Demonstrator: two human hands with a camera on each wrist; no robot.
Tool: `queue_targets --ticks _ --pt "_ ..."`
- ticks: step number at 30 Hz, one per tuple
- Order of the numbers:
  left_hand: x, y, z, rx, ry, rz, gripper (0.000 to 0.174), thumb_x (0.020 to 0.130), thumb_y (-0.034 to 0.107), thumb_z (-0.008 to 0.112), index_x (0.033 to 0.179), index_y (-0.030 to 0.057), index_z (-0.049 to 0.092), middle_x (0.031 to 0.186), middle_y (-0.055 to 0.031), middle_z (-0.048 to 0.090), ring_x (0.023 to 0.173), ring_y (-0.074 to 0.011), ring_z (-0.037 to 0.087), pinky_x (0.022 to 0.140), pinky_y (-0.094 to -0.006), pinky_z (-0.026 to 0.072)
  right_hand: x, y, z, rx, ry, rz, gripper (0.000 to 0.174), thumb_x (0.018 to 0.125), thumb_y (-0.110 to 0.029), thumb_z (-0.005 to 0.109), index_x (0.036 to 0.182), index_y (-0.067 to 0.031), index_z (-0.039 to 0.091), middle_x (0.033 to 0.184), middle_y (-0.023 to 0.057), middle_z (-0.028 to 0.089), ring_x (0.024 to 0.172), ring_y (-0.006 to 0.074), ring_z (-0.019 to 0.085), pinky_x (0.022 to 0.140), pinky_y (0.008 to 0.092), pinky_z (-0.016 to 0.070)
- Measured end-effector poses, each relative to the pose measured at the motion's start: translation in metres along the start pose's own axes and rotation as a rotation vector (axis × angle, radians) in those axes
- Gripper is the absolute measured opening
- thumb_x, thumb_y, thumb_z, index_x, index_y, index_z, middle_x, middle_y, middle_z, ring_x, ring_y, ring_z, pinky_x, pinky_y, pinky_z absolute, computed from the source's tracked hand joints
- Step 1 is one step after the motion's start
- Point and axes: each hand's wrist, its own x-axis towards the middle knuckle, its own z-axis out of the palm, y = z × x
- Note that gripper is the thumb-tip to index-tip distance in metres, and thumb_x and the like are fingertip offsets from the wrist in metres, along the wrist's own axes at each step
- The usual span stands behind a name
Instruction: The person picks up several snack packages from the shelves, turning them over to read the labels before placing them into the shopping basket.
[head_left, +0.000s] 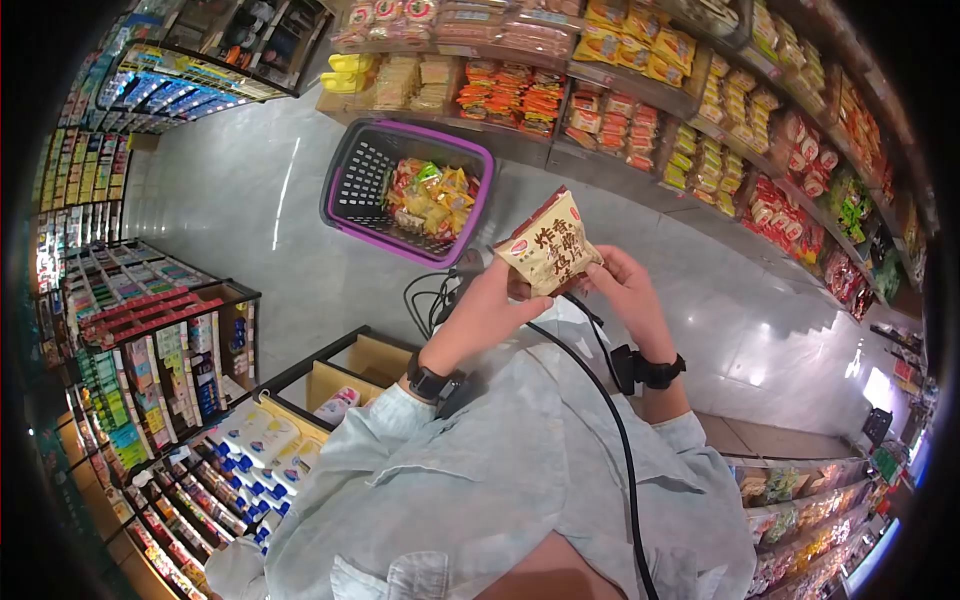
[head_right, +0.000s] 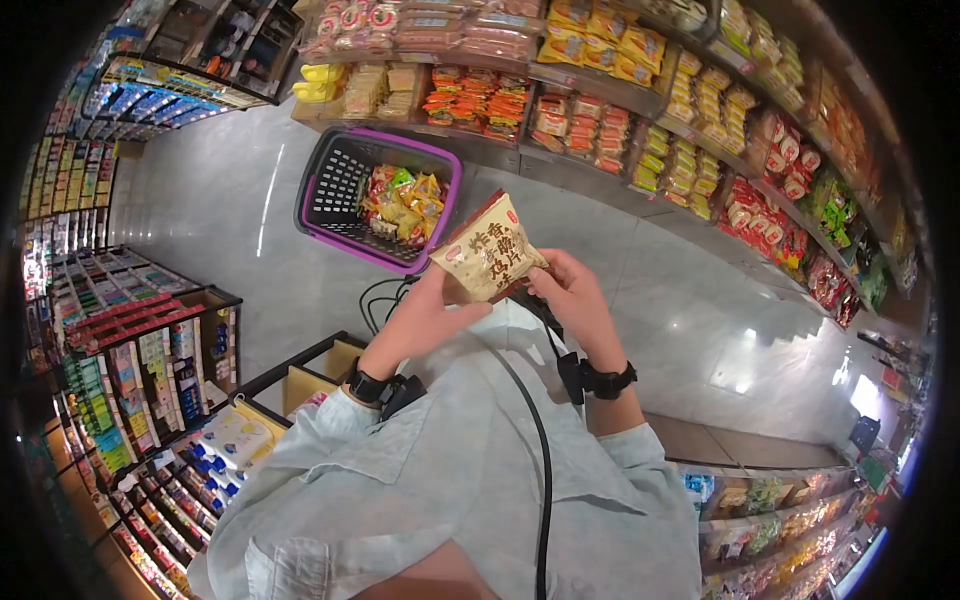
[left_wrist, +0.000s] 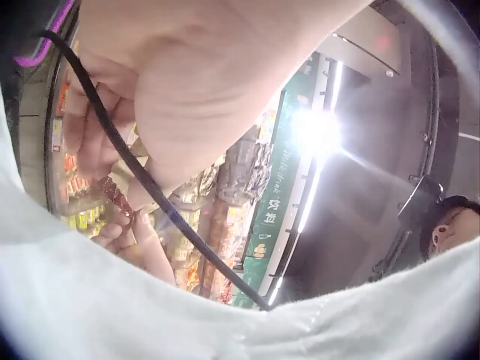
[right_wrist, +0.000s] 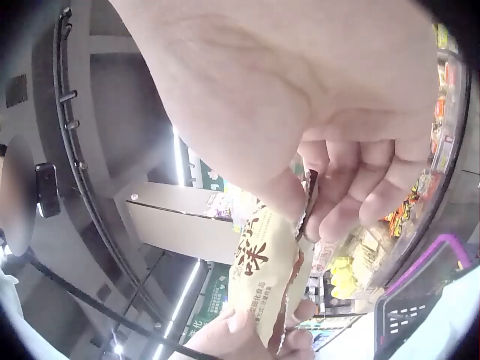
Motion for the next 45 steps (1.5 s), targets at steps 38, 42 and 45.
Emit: queue_targets --ticks 38,42,45 --pt "-0.002 -0.071 -0.162 0.205 -0.075 0.044 0.042 0.094 0.017 0.078 0.13 0.0033 0.062 0.102 -0.0053 0.067 0.094 -0.0153 0.065 0.087 -0.0307 0.0543 0.027 0.006 0.129 -0.034 0.201 0.0 0.026 0.106 -0.011 0.063 0.13 -0.0019 0.064 0.12 0.0046 0.071 0.107 0.0122 0.065 0.098 0.0291 0.052" --pt "0.015 -0.051 -0.104 0.347 -0.057 0.163 0.043 0.091 0.017 0.08 0.128 0.0024 0.063 0.102 -0.0072 0.065 0.09 -0.0188 0.064 0.085 -0.0326 0.0544 0.007 0.008 0.078 0.027 0.157 -0.061 0.026 0.105 -0.011 0.064 0.13 -0.0021 0.064 0.123 0.0049 0.07 0.109 0.0123 0.065 0.098 0.0292 0.0522" --pt "0.024 -0.027 -0.055 0.445 -0.142 0.146 0.045 0.09 0.019 0.08 0.129 0.0023 0.064 0.104 -0.0099 0.066 0.091 -0.0214 0.066 0.083 -0.0344 0.0551 -0.007 0.009 0.037 0.044 0.188 -0.072 0.023 0.105 -0.011 0.064 0.127 -0.0024 0.065 0.118 0.0035 0.072 0.108 0.0118 0.067 0.096 0.0282 0.0537"
